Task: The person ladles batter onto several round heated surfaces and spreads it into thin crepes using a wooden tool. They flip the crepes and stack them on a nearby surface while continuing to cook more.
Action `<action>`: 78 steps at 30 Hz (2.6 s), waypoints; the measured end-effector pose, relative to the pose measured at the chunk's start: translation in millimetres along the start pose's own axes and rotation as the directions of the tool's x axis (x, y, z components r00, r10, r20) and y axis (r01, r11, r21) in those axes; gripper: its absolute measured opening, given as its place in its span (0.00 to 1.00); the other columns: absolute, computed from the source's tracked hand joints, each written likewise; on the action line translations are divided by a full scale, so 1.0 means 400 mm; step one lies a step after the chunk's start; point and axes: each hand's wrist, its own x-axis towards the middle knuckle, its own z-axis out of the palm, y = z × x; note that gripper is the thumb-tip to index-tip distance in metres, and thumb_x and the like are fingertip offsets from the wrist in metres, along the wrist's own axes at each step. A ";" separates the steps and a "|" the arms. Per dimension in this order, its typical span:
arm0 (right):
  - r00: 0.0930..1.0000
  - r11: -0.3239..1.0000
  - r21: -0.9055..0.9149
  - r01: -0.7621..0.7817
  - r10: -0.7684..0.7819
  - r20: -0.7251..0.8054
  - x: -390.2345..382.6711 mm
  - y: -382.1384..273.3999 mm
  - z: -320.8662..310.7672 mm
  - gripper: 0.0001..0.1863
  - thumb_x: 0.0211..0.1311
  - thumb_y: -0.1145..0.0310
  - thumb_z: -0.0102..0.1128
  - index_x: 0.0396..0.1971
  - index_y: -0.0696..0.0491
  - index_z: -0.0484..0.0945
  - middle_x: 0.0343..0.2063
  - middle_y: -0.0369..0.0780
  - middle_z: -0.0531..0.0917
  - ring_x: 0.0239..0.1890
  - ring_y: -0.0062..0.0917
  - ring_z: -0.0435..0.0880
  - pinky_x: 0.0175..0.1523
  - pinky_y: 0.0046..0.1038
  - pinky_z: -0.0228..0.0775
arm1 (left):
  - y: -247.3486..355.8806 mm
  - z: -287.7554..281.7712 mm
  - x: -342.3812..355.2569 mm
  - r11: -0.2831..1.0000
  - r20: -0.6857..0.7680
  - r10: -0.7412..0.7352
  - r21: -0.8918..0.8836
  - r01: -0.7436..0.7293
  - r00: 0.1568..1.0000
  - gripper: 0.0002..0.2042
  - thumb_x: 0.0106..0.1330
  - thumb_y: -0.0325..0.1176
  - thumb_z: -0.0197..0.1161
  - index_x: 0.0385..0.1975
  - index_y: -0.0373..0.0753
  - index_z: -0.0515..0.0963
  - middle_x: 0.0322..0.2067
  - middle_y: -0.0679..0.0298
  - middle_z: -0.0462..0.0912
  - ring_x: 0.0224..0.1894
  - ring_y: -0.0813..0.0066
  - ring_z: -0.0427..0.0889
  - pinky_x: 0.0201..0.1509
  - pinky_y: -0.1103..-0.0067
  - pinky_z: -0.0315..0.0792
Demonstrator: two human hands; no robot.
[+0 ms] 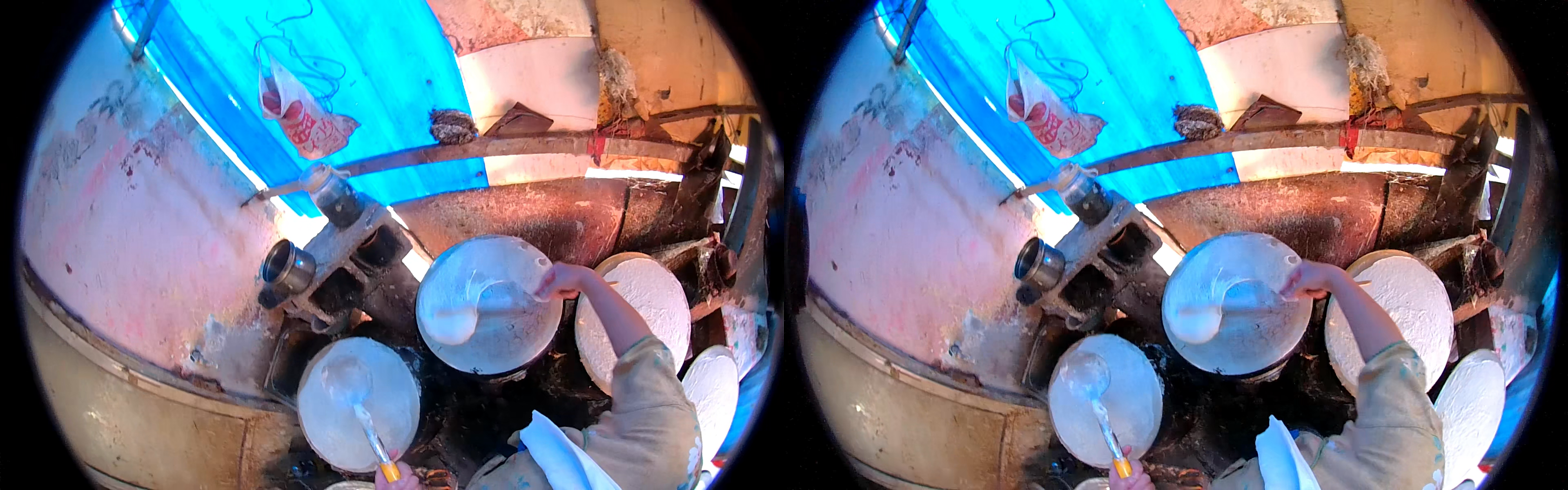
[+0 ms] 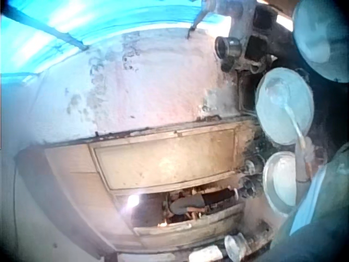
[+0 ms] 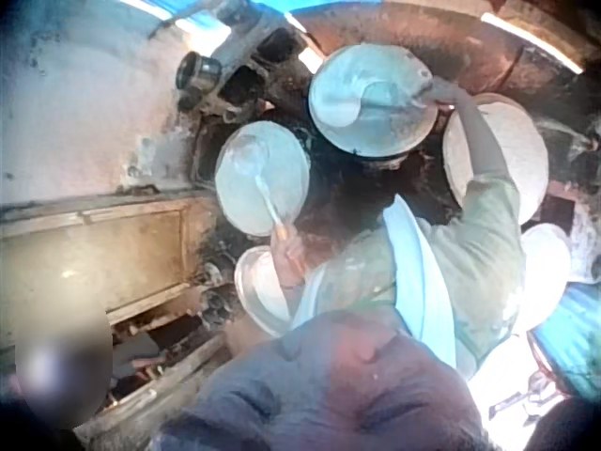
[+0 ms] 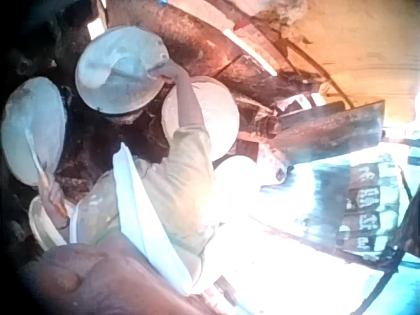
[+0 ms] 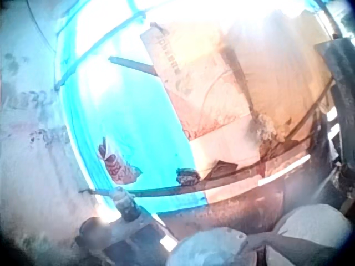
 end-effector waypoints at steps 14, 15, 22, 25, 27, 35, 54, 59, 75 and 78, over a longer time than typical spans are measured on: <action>0.964 0.993 -0.033 0.115 -0.120 -0.237 0.055 0.003 0.037 0.12 0.51 0.64 0.65 0.34 0.53 0.81 0.13 0.33 0.75 0.10 0.13 0.67 0.13 0.17 0.54 | -0.029 0.057 -0.037 0.998 0.046 -0.059 -0.002 0.059 0.997 0.05 0.68 0.35 0.49 0.34 0.41 0.66 0.14 0.72 0.61 0.13 0.85 0.62 0.12 0.89 0.57; 0.921 0.979 0.062 0.194 -0.160 -0.355 0.096 -0.008 0.080 0.12 0.50 0.64 0.66 0.34 0.53 0.81 0.12 0.32 0.74 0.10 0.13 0.66 0.13 0.17 0.54 | -0.029 0.083 -0.041 0.992 0.207 -0.115 -0.027 0.123 0.972 0.05 0.68 0.34 0.49 0.32 0.41 0.65 0.14 0.72 0.61 0.14 0.85 0.61 0.13 0.90 0.57; 0.991 0.881 -0.468 -0.071 0.117 0.068 -0.113 -0.027 0.027 0.12 0.50 0.60 0.66 0.27 0.53 0.82 0.10 0.32 0.72 0.09 0.14 0.66 0.12 0.19 0.53 | -0.064 0.081 -0.053 0.985 0.168 -0.170 0.005 0.172 0.971 0.11 0.68 0.41 0.48 0.26 0.43 0.64 0.12 0.73 0.58 0.14 0.86 0.61 0.15 0.89 0.56; 0.994 0.993 -0.116 0.016 -0.029 -0.108 -0.179 0.038 -0.042 0.11 0.50 0.61 0.67 0.24 0.54 0.82 0.09 0.32 0.71 0.09 0.14 0.66 0.12 0.19 0.52 | -0.055 0.063 -0.049 0.980 0.157 -0.195 0.057 0.188 0.968 0.13 0.68 0.42 0.48 0.24 0.44 0.62 0.12 0.73 0.60 0.14 0.86 0.61 0.16 0.88 0.58; 0.941 0.990 -0.051 0.134 -0.143 -0.308 -0.108 0.066 -0.032 0.11 0.49 0.63 0.68 0.26 0.55 0.81 0.09 0.33 0.72 0.08 0.14 0.66 0.11 0.19 0.52 | -0.052 0.070 -0.054 0.981 0.211 -0.186 0.092 0.170 0.960 0.12 0.68 0.42 0.48 0.25 0.44 0.63 0.12 0.73 0.61 0.14 0.86 0.61 0.16 0.87 0.58; 0.988 0.999 0.000 -0.042 0.041 -0.152 -0.131 0.078 0.237 0.11 0.48 0.67 0.67 0.34 0.53 0.82 0.11 0.33 0.71 0.07 0.16 0.63 0.10 0.21 0.51 | -0.002 -0.024 -0.061 0.977 0.185 -0.166 -0.099 0.187 0.969 0.03 0.68 0.25 0.45 0.31 0.40 0.64 0.15 0.73 0.60 0.14 0.87 0.59 0.15 0.91 0.56; 0.549 0.919 0.246 0.308 0.040 -0.835 -0.071 0.228 0.822 0.09 0.64 0.63 0.48 0.35 0.50 0.74 0.11 0.31 0.64 0.09 0.17 0.62 0.11 0.22 0.55 | 0.097 -0.208 -0.185 0.980 0.160 -0.026 0.197 -0.006 0.987 0.19 0.61 0.23 0.53 0.53 0.39 0.64 0.25 0.71 0.64 0.19 0.88 0.62 0.17 0.93 0.58; 0.561 0.924 -0.319 0.212 -0.382 -0.734 -0.029 0.257 0.919 0.15 0.59 0.65 0.54 0.44 0.54 0.78 0.29 0.54 0.81 0.35 0.40 0.82 0.42 0.36 0.71 | 0.076 -0.192 -0.133 0.991 0.360 -0.132 0.014 0.136 0.924 0.23 0.60 0.21 0.52 0.57 0.40 0.62 0.27 0.68 0.63 0.19 0.87 0.61 0.16 0.93 0.58; 0.455 0.896 -0.396 0.200 -0.443 -0.773 -0.242 0.440 0.604 0.17 0.62 0.69 0.50 0.52 0.51 0.73 0.32 0.47 0.81 0.35 0.29 0.82 0.42 0.29 0.74 | 0.012 -0.089 -0.054 0.964 0.407 -0.244 -0.001 0.267 0.880 0.19 0.65 0.22 0.47 0.56 0.36 0.61 0.25 0.70 0.61 0.18 0.88 0.61 0.17 0.93 0.59; 0.572 0.989 0.051 0.135 -0.036 -0.819 -0.235 0.233 0.510 0.19 0.61 0.66 0.53 0.52 0.50 0.73 0.26 0.45 0.80 0.23 0.29 0.78 0.30 0.27 0.71 | 0.006 -0.045 -0.061 0.953 0.315 -0.286 -0.004 0.303 0.905 0.14 0.65 0.22 0.47 0.50 0.35 0.64 0.25 0.69 0.62 0.19 0.88 0.62 0.17 0.92 0.60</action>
